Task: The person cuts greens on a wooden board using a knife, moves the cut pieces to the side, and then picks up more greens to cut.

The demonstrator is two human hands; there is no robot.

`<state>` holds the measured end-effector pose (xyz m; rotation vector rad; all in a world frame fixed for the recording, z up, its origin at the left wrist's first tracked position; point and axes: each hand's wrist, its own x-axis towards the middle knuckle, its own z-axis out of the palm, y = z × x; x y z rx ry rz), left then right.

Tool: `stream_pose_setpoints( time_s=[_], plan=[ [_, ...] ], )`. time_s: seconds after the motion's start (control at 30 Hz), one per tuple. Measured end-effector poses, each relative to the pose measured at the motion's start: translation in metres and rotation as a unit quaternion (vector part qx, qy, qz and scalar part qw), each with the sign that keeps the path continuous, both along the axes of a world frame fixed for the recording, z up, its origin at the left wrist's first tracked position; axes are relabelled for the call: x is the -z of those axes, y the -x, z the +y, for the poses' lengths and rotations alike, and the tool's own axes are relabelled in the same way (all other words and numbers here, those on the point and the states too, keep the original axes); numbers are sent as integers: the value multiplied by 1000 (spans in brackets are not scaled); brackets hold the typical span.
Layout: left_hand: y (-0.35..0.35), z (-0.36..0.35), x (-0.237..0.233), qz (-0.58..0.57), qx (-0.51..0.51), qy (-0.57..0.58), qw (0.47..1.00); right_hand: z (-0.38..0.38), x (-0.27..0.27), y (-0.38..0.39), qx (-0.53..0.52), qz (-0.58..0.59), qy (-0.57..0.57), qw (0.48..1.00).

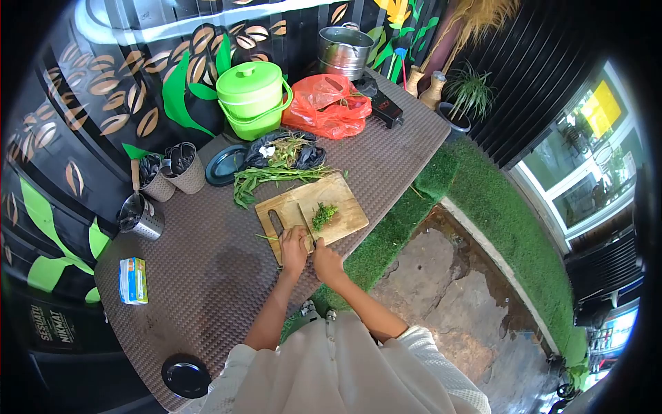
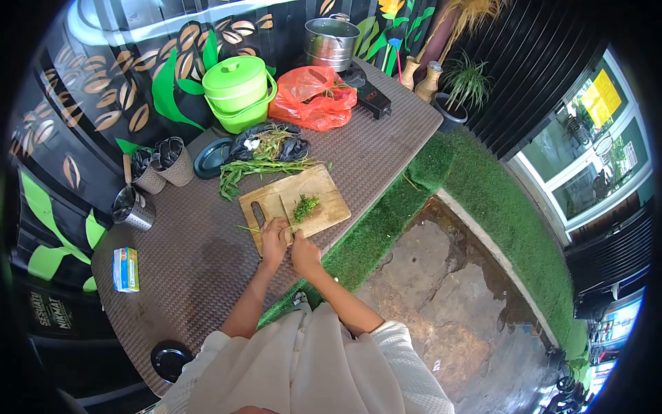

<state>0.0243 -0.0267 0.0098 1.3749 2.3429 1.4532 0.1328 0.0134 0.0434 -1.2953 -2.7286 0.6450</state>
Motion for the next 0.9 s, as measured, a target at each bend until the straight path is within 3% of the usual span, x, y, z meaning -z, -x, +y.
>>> stream_pose_setpoints(
  time_s=[0.1, 0.3, 0.6, 0.9],
  plan=[
    [0, 1, 5, -3, 3, -11, 1000, 2, -1, -2, 6, 9, 46, 999],
    [-4, 0, 2, 53, -13, 6, 999, -13, 15, 0, 27, 9, -23, 999],
    [0, 2, 6, -1, -24, -21, 999, 21, 3, 20, 18, 33, 57, 998],
    [6, 2, 10, 0, -12, -3, 1000, -5, 14, 26, 60, 4, 11, 998]
  ],
)
